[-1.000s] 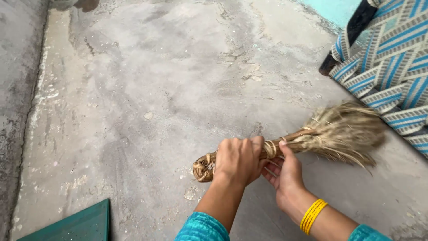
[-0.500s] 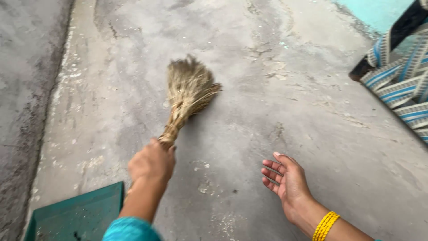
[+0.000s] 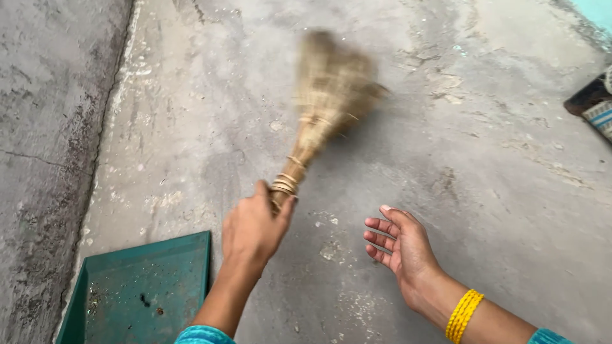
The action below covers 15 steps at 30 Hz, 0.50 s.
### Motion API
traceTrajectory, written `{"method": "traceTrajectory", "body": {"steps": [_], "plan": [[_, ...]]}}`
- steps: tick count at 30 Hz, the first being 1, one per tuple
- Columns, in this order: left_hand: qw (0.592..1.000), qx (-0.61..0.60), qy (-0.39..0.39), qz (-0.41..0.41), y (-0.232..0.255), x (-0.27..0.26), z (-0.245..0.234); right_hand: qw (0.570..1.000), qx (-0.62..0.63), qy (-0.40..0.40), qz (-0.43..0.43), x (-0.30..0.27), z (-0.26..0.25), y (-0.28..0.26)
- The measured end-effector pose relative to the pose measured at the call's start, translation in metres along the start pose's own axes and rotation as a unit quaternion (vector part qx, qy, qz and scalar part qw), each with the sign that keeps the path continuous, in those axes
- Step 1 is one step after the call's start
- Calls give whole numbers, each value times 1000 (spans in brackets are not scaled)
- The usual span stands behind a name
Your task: The person sweeps a concrete floor with a short broom, gathering debris into a green dustpan. They repeatedly reposition the dustpan to different spots and sweep the dirt into it.
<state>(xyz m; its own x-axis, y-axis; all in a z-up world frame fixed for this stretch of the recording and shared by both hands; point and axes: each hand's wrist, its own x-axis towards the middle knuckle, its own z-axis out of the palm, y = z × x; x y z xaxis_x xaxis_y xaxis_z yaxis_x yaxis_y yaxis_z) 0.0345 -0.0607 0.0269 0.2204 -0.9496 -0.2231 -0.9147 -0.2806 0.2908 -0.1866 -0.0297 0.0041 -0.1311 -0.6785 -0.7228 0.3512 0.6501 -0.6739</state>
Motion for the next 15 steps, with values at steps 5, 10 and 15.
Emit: {"method": "traceTrajectory", "body": {"steps": [5,10,15], "plan": [[996,25,-87,18,-17,14,17,1000,-7,3,-9,27,1,17],[991,-57,-81,-92,-50,30,16,999,-26,22,-7,45,11,30],[953,-122,-140,-238,-74,32,-8,997,-78,13,19,35,35,30]]}}
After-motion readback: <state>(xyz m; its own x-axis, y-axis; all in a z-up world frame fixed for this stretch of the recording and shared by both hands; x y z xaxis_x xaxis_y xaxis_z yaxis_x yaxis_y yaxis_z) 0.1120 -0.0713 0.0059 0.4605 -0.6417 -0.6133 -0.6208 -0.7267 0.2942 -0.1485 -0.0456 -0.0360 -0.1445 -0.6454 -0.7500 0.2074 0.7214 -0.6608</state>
